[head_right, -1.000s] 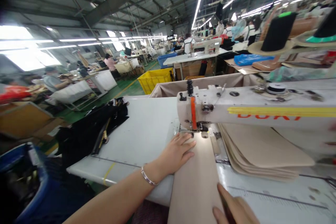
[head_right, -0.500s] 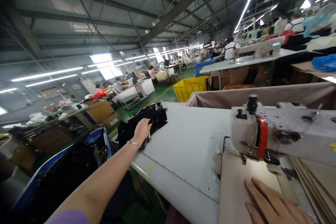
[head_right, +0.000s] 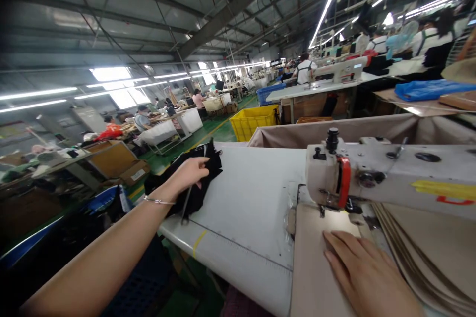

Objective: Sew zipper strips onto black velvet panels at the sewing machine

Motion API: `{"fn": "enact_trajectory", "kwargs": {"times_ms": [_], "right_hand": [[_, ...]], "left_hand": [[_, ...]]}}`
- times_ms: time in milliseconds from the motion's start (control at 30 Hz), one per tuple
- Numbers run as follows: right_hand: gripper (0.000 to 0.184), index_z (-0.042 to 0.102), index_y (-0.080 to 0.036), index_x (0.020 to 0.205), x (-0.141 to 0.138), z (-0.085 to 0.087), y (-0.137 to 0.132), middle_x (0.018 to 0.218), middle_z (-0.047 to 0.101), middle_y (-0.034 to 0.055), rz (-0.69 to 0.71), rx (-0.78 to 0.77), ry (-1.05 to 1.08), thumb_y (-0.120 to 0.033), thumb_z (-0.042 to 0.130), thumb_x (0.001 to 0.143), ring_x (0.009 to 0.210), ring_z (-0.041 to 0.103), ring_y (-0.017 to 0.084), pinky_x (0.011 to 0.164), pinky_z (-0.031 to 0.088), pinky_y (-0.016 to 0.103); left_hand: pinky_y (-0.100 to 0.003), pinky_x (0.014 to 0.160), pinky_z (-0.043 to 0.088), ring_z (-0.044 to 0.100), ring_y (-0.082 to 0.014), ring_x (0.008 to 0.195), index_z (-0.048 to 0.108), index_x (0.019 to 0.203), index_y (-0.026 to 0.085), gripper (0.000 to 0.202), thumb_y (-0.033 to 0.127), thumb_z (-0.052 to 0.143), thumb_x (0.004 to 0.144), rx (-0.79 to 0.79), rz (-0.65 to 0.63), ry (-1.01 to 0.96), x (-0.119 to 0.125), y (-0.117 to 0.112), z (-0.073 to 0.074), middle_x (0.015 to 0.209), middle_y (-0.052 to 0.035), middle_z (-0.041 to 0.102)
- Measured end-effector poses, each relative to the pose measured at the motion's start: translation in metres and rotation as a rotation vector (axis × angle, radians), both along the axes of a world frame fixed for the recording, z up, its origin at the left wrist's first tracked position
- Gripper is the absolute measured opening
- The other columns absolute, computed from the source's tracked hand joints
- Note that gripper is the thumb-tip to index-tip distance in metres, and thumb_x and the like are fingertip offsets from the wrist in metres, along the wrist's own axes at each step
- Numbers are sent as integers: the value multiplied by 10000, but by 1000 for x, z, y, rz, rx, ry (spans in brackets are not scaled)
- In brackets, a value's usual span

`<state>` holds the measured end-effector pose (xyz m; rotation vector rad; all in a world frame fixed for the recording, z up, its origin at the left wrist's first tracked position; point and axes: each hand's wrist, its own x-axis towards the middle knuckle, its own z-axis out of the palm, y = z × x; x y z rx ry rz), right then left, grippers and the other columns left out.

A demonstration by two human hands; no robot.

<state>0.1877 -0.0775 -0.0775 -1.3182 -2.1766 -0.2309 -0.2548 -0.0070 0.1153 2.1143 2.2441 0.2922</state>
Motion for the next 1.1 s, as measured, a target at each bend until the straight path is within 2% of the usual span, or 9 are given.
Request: {"fn": "enact_trajectory", "kwargs": {"times_ms": [100,167,267,333,433,600,833,1000,1100], "right_hand": [[422,569,-247,1279,-6,15,4,1251,610,62,-27,-46,-119,-443,441,927,1123,545,282,936,413,473],[419,534,-244,1315,-8,19,4,1306,572,60,-26,-52,-139,-402,433,940,1167,518,264,966,395,463],[415,506,-242,1338,-9,23,1,1340,546,55,-23,-69,-139,-371,427,952,1193,498,243,998,375,449],[411,501,-240,1342,-9,26,-2,1340,545,58,-28,-83,-129,-356,424,955,1198,493,240,1003,370,443],[409,499,-239,1344,-10,31,-4,1334,546,67,-25,-94,-109,-336,431,953,1194,491,242,1007,365,445],[397,505,-241,1333,-13,36,-5,1328,544,68,-26,-114,-80,-313,456,945,1183,494,240,1004,364,444],[404,487,-239,1349,-15,41,-8,1318,549,71,-23,-140,-63,-280,453,949,1194,485,250,1004,354,444],[389,488,-182,1324,-14,41,-8,1309,557,97,-22,-147,-42,-235,435,942,1193,490,241,1014,343,428],[373,491,-152,1299,-14,41,-8,1307,556,110,-27,-152,-31,-224,431,938,1193,491,241,1016,339,424]], "left_hand": [[-238,642,521,650,-144,636,606,1224,208,338,293,508,912,-180,-328,-121,71,-20,-53,795,2,675],[-314,838,509,650,-196,875,618,1205,203,326,345,500,937,-73,-488,-99,108,-29,-87,965,-53,665],[-426,1059,354,463,-279,1238,491,1337,192,462,364,561,914,168,-400,-39,133,-19,-115,1316,-131,511],[-473,1057,328,419,-321,1264,494,1308,149,493,393,590,891,186,-247,-66,130,0,-119,1328,-171,483],[-503,966,376,513,-343,1104,608,1019,96,295,354,588,878,136,-131,-125,113,28,-114,1079,-185,584],[-349,812,465,588,-206,814,591,831,146,139,282,621,827,25,-277,-287,110,31,-104,825,-53,624],[-250,741,477,634,-152,793,655,992,146,256,356,589,863,-253,-581,-737,182,1,-103,896,-39,697],[-277,674,451,605,-177,713,673,778,150,114,263,659,768,-186,-517,-592,233,1,-117,752,-31,672],[-291,708,450,597,-181,731,670,758,154,79,232,664,752,-148,-505,-559,238,7,-113,778,-35,673]]}}
